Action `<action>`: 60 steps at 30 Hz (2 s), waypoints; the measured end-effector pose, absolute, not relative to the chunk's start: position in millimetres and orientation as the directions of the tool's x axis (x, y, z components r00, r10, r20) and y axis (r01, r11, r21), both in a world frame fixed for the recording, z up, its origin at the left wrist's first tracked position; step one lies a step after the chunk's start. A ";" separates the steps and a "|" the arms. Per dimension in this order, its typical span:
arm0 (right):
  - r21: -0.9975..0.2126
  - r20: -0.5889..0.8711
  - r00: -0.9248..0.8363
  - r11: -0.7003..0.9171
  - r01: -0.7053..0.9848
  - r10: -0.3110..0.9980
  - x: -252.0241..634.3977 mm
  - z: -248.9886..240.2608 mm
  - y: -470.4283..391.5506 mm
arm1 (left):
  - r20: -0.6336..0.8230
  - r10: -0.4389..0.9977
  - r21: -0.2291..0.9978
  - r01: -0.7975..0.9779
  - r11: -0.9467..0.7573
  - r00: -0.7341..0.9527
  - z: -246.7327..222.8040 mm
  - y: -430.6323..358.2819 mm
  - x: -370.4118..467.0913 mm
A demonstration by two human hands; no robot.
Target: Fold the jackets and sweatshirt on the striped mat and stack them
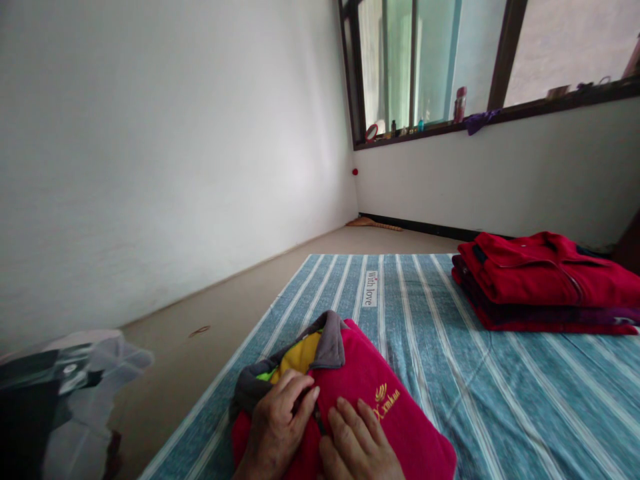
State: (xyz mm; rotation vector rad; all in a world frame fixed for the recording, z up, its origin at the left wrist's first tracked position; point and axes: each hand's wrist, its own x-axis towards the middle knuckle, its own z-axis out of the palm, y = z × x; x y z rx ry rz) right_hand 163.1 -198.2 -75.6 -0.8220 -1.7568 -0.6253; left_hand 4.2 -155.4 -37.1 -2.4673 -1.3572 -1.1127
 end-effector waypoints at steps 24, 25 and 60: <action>-0.007 0.958 -0.178 0.639 0.769 0.224 161.6 -66.9 -199.3 | 0.641 0.695 0.245 0.771 -0.588 0.326 -37.9 -155.8 4.1; -0.010 0.959 -0.174 0.641 0.768 0.223 161.4 -67.2 -199.2 | 0.640 0.694 0.245 0.770 -0.589 0.328 -38.0 -155.8 4.0; -0.029 0.960 -0.159 0.645 0.764 0.231 160.5 -68.4 -199.1 | 0.629 0.704 0.254 0.769 -0.587 0.330 -39.4 -154.5 3.0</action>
